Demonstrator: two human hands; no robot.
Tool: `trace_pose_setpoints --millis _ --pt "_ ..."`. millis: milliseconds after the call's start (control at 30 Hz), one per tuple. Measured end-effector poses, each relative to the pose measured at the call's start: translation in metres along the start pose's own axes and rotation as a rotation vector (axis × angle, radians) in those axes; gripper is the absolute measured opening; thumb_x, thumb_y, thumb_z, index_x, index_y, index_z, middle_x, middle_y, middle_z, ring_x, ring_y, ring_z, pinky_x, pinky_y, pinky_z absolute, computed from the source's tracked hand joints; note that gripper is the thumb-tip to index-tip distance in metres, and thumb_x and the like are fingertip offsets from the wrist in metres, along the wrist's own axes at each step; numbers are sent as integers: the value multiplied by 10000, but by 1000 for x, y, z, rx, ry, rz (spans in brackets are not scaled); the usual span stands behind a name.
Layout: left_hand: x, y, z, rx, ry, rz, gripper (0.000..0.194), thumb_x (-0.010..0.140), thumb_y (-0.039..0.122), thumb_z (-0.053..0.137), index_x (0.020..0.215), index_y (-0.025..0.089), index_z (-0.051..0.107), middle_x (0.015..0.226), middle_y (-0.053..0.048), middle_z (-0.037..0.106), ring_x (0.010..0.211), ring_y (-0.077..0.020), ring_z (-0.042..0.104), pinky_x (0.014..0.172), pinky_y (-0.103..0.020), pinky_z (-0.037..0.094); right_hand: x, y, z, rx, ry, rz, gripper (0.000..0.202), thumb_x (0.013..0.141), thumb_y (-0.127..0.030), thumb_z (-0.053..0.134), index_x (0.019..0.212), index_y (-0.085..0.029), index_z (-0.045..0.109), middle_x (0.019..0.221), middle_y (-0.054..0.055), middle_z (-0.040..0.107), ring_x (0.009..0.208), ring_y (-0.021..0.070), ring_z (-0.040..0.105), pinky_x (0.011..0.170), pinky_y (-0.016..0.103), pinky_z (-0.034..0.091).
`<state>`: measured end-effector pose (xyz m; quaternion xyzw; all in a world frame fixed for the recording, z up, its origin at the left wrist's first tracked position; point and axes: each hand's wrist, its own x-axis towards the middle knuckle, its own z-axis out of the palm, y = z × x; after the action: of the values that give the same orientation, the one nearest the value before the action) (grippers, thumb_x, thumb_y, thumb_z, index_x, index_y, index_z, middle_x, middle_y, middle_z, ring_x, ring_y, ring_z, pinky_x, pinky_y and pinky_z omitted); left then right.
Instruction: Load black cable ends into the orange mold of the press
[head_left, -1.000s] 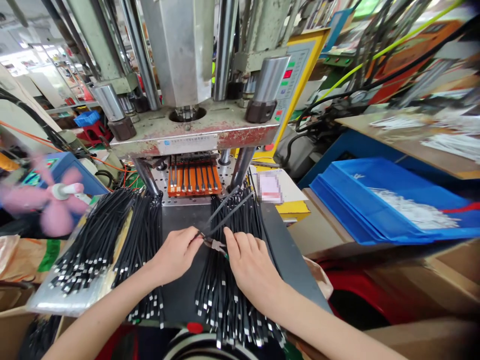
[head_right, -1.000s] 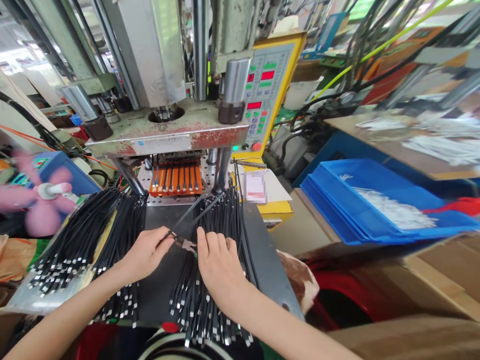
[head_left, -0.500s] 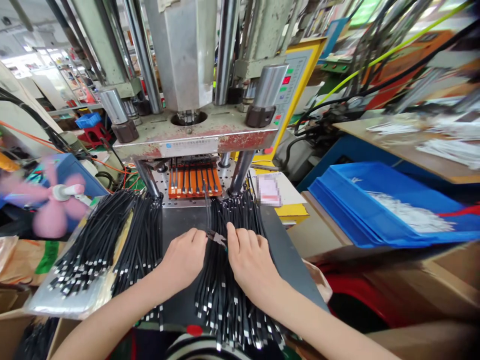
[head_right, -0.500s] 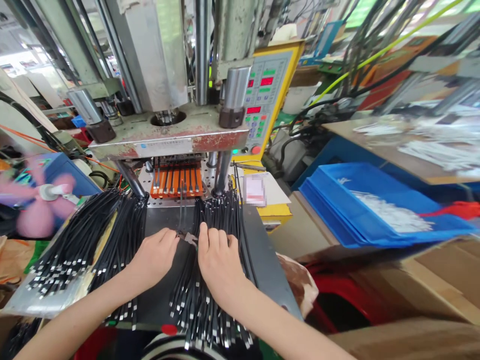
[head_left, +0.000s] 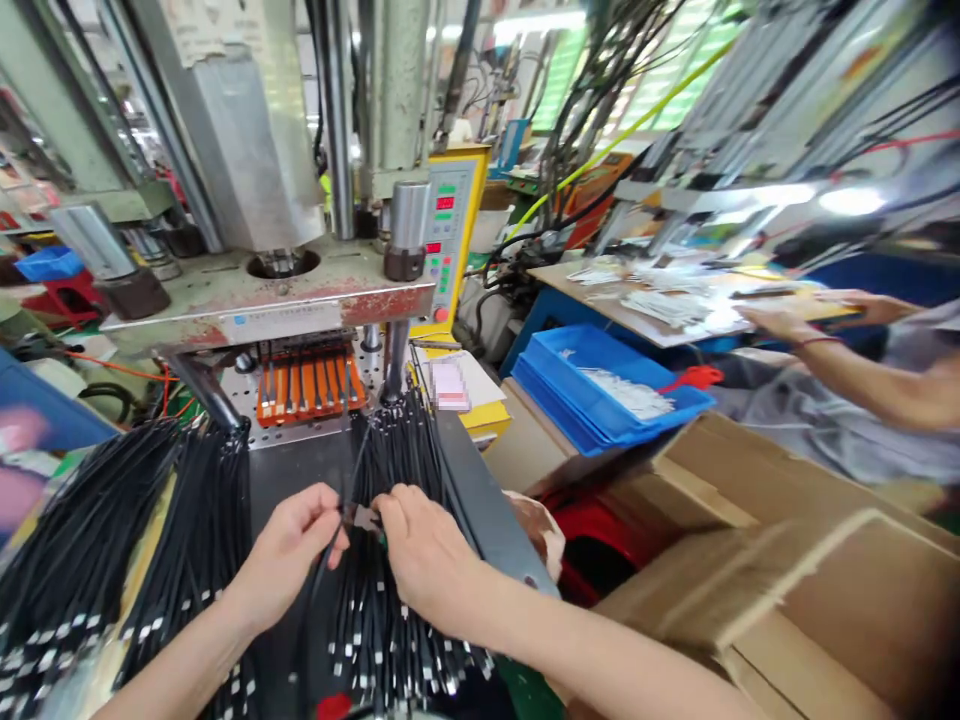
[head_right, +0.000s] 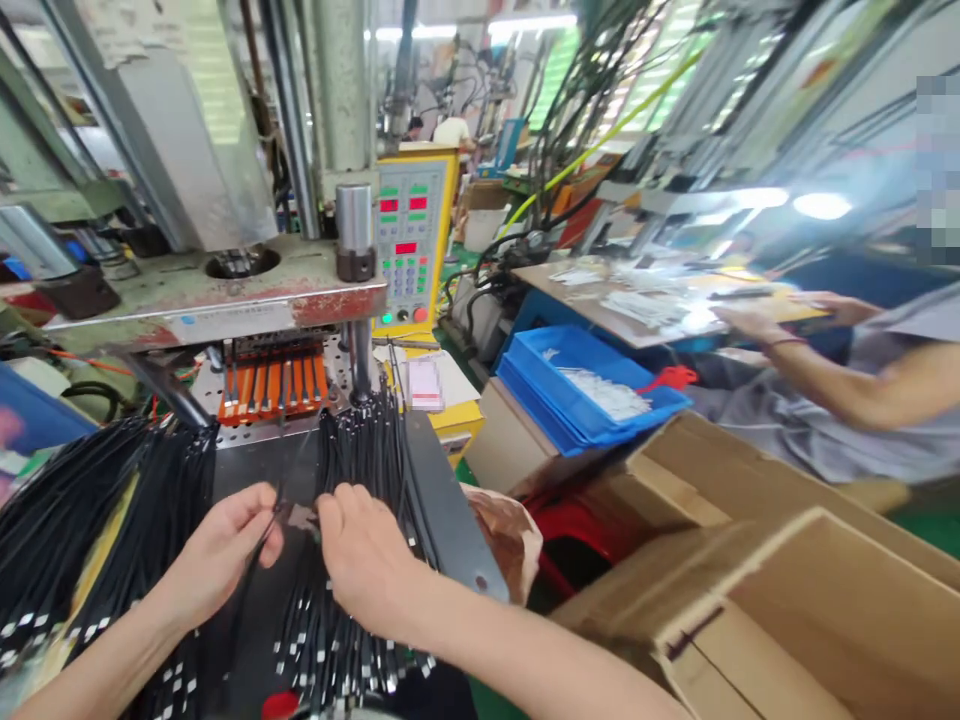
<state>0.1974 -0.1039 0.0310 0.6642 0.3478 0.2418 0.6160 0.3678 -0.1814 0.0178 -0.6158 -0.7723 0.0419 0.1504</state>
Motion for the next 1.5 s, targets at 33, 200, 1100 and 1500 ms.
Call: trace_pose_setpoints --millis 33,200,1100,1500 --pt "0 -3 -7 202 8 128 231 909 345 462 751 177 480 635 13 507 553 -98 465 557 -220 379 -3 0 -5 108 -38 -8 252 817 -98 485 1063 -147 469 966 81 526 848 215 503 718 327 431" --pt "8 -9 -64 979 153 530 154 890 250 457 792 188 557 738 -40 555 735 -171 543 686 -282 421 -26 18 -23 455 -147 65 132 893 -145 421 1021 -174 432 949 55 552 859 165 546 764 280 434" --pt "9 0 20 -846 408 -274 413 530 271 841 829 100 613 613 5 610 377 23 250 348 -133 80 -1 20 32 -263 304 39 543 749 29 380 1286 -51 415 988 141 508 893 250 468 792 429 385" --pt "11 -1 21 -754 263 -350 416 534 294 830 802 109 570 589 -7 619 359 23 224 348 -146 72 6 16 32 -279 223 37 489 768 29 378 1238 -70 473 974 132 517 857 247 463 736 365 407"
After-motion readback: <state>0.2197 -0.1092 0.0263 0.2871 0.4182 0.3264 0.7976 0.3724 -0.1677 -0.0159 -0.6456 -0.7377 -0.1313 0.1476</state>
